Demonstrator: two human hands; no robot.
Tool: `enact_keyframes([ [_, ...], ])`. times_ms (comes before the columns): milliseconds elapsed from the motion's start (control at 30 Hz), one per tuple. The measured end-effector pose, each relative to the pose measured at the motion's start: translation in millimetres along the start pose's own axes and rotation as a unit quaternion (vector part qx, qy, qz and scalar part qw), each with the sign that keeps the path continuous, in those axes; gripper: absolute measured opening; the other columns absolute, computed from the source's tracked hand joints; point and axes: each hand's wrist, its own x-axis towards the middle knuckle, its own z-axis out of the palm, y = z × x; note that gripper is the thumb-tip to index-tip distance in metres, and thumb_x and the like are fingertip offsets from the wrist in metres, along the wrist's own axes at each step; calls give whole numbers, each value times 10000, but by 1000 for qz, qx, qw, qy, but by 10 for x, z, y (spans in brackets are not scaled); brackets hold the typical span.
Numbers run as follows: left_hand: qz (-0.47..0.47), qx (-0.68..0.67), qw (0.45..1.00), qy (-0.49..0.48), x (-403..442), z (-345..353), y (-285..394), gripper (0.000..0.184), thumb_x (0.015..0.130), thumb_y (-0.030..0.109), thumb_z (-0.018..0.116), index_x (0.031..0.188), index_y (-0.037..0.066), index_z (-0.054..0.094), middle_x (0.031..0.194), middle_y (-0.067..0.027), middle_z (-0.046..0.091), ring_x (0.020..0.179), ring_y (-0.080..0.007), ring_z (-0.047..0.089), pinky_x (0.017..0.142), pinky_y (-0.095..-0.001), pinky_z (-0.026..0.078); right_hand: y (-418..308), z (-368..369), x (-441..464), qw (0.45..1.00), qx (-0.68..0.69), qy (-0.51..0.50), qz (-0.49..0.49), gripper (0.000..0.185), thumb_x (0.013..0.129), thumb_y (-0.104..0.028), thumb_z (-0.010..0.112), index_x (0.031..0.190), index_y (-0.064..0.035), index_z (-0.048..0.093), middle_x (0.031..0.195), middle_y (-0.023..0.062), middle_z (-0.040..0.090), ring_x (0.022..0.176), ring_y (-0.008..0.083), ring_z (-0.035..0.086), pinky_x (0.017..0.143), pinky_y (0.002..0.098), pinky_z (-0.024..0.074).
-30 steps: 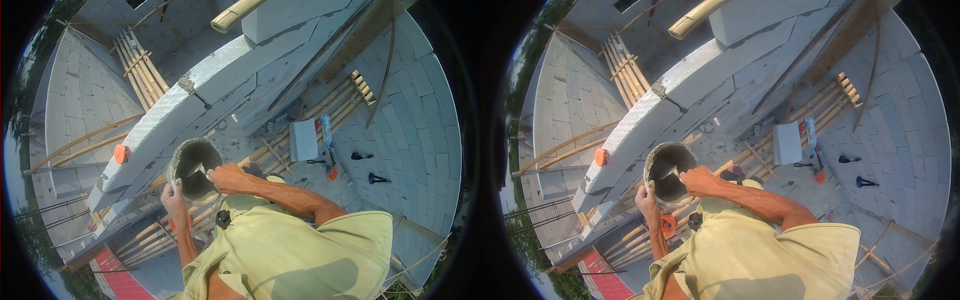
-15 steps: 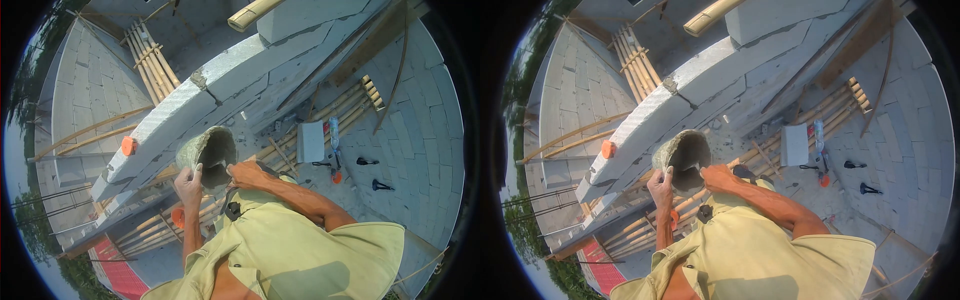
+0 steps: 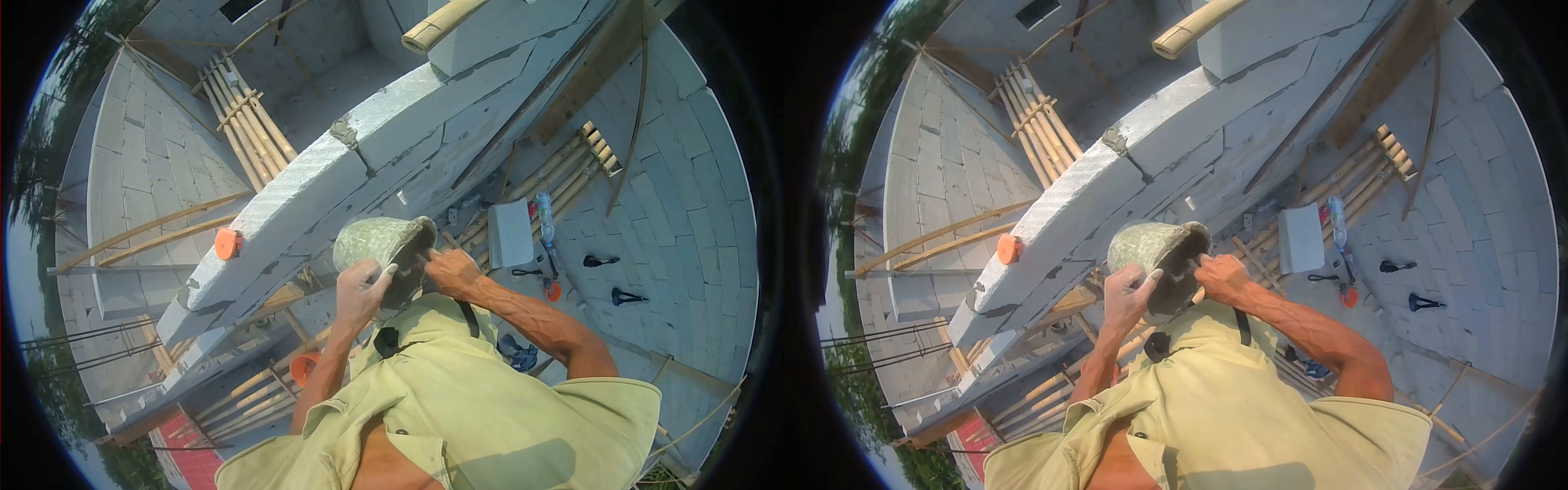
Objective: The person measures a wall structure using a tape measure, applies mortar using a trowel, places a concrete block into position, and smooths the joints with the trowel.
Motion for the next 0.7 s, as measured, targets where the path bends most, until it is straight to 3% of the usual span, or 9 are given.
enact_keyframes([
  [133, -23, -34, 999, -29, -34, -57, -163, 407, 881, 149, 776, 660, -22, 480, 602, -69, 410, 563, -146, 351, 520, -350, 314, -66, 46, -169, 994, 104, -23, 23, 295, 791, -178, 731, 1026, 0, 715, 1010, 198, 693, 939, 395, 693, 808, 468, 559],
  [200, -60, -69, 996, -15, -55, -58, -274, 426, 924, 186, 758, 667, -10, 480, 622, -11, 410, 598, -108, 335, 528, -323, 289, -156, 271, -236, 944, 321, 54, 61, 454, 805, -210, 733, 1194, 22, 695, 1151, 220, 707, 1048, 394, 683, 909, 440, 541],
  [233, -58, -70, 996, -19, -46, -63, -296, 426, 924, 186, 758, 667, -10, 480, 622, -11, 410, 598, -108, 335, 528, -323, 289, -214, 330, -275, 943, 321, 57, 64, 454, 805, -210, 733, 1194, 22, 695, 1151, 220, 707, 1048, 394, 683, 909, 440, 541],
  [300, -120, -137, 981, 62, -67, -94, -331, 457, 971, 242, 729, 680, 8, 466, 656, 56, 396, 637, -77, 322, 545, -299, 264, -359, 436, -320, 882, 450, 80, 113, 551, 828, -238, 728, 1307, 22, 646, 1253, 226, 690, 1120, 371, 670, 991, 407, 504],
  [367, -137, -133, 978, 84, -138, -206, -610, 435, 1014, 282, 686, 703, 41, 502, 679, 89, 402, 646, -62, 322, 563, -280, 257, -462, 495, -334, 871, 463, 112, 124, 572, 837, -244, 720, 1322, 43, 626, 1243, 247, 689, 1117, 361, 671, 988, 398, 501],
  [433, -207, -252, 928, 179, -260, -297, -992, 393, 1034, 294, 662, 722, 91, 536, 688, 94, 394, 652, -51, 313, 573, -268, 233, -535, 542, -297, 840, 485, 192, 147, 616, 855, -258, 705, 1353, 86, 585, 1223, 289, 687, 1112, 342, 672, 982, 380, 494],
  [567, -304, -379, 833, 263, -531, -496, -1373, 283, 1049, 282, 633, 857, 74, 648, 783, 46, 590, 686, -61, 515, 642, -262, 425, -597, 543, 3, 786, 521, 244, 226, 623, 857, -254, 683, 1331, 130, 557, 1154, 321, 685, 1092, 361, 670, 952, 403, 496],
  [633, -309, -385, 835, 243, -822, -627, -1725, 283, 1050, 291, 625, 974, 26, 687, 905, -13, 679, 777, -100, 614, 732, -277, 501, -736, 203, 230, 685, 649, 220, 247, 581, 863, -237, 649, 1294, 138, 543, 1089, 304, 680, 1061, 385, 666, 937, 449, 494],
  [700, -338, -313, 843, 279, -1005, -700, -1768, 302, 1045, 301, 630, 964, 16, 682, 896, -15, 674, 768, -105, 599, 709, -282, 491, -729, 322, 562, 718, 580, 280, 265, 550, 873, -224, 630, 1280, 134, 533, 1074, 297, 664, 1032, 385, 666, 929, 467, 492],
])
